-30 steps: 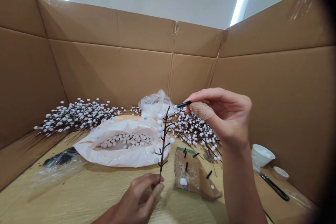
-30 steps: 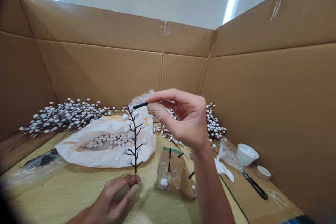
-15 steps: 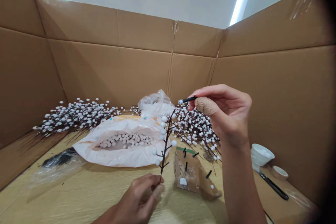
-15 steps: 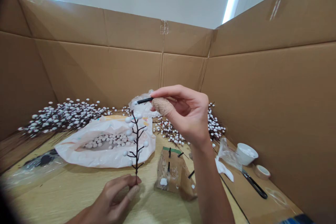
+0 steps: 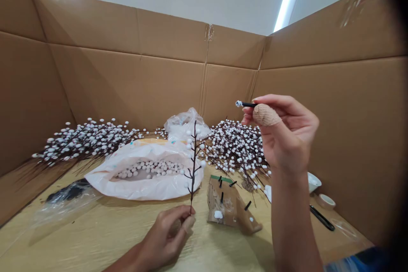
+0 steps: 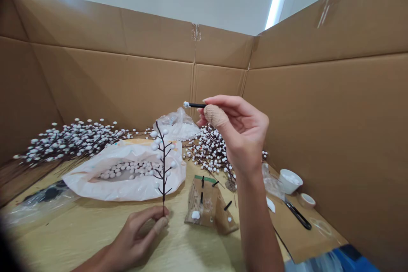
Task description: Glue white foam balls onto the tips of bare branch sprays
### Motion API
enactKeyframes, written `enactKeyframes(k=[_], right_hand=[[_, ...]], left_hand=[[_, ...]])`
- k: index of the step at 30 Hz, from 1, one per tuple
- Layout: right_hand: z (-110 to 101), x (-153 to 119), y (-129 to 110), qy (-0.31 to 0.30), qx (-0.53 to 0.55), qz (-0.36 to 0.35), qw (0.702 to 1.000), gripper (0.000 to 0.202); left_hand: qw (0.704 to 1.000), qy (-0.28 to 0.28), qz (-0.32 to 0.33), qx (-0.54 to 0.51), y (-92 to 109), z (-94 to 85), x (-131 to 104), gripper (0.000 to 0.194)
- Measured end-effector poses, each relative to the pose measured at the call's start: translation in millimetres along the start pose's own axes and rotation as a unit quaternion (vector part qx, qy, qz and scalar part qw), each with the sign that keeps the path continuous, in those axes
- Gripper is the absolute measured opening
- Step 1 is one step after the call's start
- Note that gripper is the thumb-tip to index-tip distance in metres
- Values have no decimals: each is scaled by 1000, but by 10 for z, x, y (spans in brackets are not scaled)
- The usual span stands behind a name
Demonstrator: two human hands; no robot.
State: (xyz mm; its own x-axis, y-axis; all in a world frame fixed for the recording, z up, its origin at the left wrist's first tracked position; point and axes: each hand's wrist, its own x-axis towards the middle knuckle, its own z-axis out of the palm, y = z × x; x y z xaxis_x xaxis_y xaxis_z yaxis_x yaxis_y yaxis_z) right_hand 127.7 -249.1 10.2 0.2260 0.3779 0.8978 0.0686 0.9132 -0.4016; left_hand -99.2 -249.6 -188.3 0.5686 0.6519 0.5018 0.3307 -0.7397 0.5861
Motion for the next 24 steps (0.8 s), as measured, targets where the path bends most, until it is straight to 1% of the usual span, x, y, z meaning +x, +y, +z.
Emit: enactKeyframes(k=[3, 5, 7, 8, 9, 11, 13, 14, 16, 18, 21, 24], right_hand=[[-71, -99, 30, 4, -2, 43, 999, 11], [-140, -248, 97, -25, -12, 108, 994, 8], [-246, -456, 193, -71, -32, 202, 976, 9], [-317, -573, 246, -89, -49, 256, 961, 10], [-402, -693, 301, -104, -63, 291, 949, 11], [-610, -921, 407, -125, -104, 332, 929, 15], [-851, -1114, 497, -146, -171, 347, 911, 18], [-975, -1196, 531, -153, -214, 338, 904, 20], [-1208, -1335, 578, -146, -253, 342, 893, 20], [-1397, -1450, 598, -144, -286, 348, 881, 18], [-1566, -1589, 590, -161, -322, 356, 862, 17], [-1618, -1683, 552, -186, -350, 349, 849, 16]], left_hand=[[1000, -1, -13, -16, -6, -8, 2, 13], [999, -1, -21, -26, -9, -11, 10, 13], [999, -2, -28, -31, -15, -9, 17, 14], [999, -1, -32, -32, -21, -7, 19, 15], [999, 1, -37, -33, -28, -3, 19, 15], [998, 5, -45, -31, -47, 2, 20, 16], [998, 10, -48, -28, -67, 6, 25, 16], [999, 11, -46, -27, -76, 8, 30, 16], [999, 16, -40, -23, -93, 12, 47, 15], [999, 12, -34, -14, -110, 20, 67, 14], [1000, 6, -22, -10, -131, 32, 83, 14], [1000, 5, -15, -4, -139, 36, 80, 14]])
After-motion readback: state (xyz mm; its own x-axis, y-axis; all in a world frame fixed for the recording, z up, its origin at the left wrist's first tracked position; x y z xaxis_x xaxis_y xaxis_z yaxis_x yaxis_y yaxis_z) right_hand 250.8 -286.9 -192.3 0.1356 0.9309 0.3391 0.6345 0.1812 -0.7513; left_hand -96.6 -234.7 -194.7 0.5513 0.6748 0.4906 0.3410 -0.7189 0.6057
